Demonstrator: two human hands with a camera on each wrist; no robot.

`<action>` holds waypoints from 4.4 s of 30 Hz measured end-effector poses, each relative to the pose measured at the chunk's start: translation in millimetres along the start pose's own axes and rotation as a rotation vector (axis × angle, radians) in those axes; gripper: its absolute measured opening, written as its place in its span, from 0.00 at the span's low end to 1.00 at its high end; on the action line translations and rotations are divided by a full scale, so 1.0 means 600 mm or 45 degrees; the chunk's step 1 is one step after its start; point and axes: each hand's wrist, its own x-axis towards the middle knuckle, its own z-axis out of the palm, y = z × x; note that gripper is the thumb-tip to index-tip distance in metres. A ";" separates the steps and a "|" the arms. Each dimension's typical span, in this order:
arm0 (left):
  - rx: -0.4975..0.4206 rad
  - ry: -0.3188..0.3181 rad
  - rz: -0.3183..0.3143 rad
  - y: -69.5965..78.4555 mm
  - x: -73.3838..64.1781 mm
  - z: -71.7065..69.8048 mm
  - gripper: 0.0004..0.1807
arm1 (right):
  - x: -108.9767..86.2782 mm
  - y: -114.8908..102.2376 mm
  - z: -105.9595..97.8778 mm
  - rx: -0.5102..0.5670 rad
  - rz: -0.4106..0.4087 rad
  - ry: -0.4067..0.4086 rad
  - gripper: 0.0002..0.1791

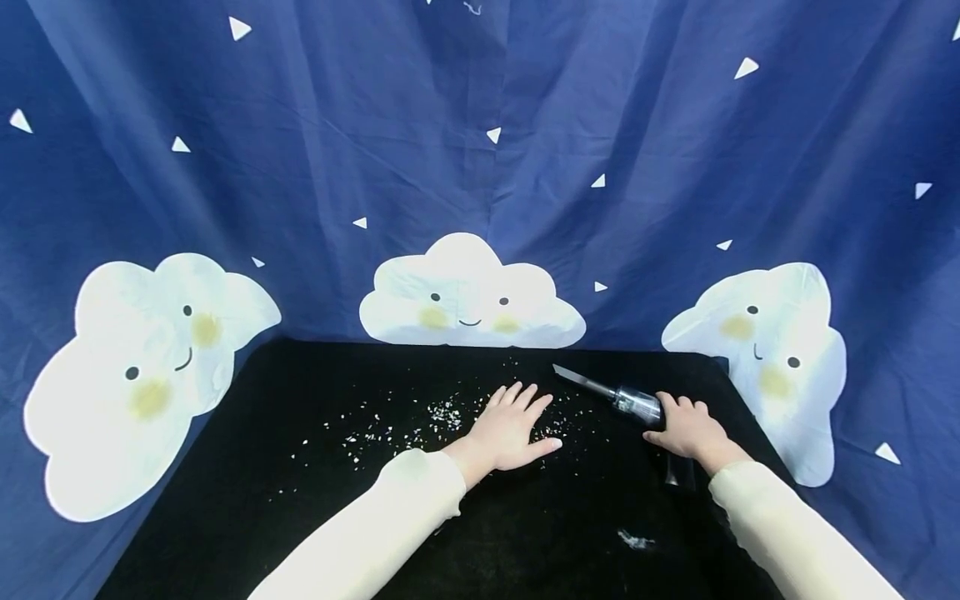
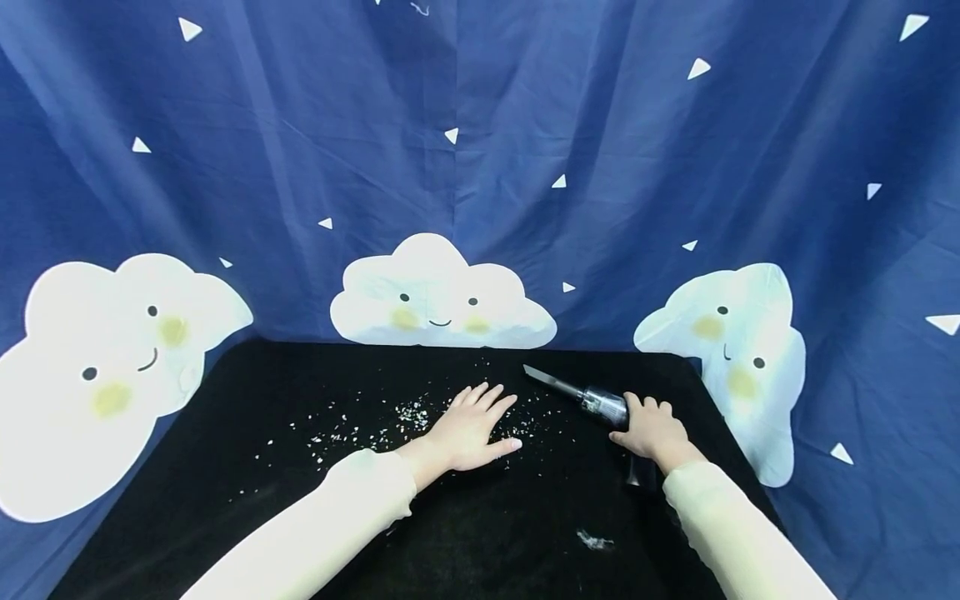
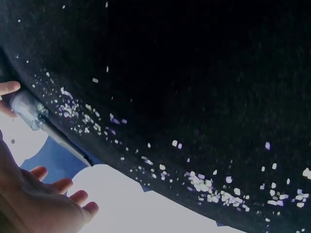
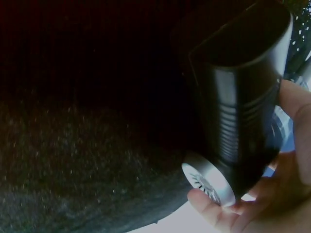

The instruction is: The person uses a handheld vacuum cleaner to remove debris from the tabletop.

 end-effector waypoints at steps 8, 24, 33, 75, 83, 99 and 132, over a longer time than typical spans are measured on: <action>-0.028 0.070 0.012 -0.002 0.014 0.026 0.42 | 0.013 0.002 0.006 0.067 0.033 0.037 0.37; 0.035 0.085 0.015 0.025 0.025 0.031 0.37 | 0.000 0.000 -0.010 0.045 -0.033 0.004 0.39; 0.093 0.111 0.013 0.029 0.029 0.036 0.35 | -0.014 -0.035 -0.016 -0.006 -0.118 0.060 0.36; -0.015 0.204 -0.028 0.004 0.025 0.009 0.38 | -0.013 -0.182 -0.031 -0.008 -0.534 0.207 0.36; -0.057 0.221 -0.094 -0.021 0.016 0.009 0.36 | 0.002 -0.191 -0.030 0.125 -0.525 0.297 0.41; -0.185 0.314 -0.183 -0.072 -0.011 0.002 0.37 | 0.015 -0.185 -0.021 1.070 -0.146 -0.156 0.42; -0.282 0.491 -0.020 -0.052 -0.018 -0.008 0.35 | -0.009 -0.190 -0.038 1.943 -0.299 -1.228 0.15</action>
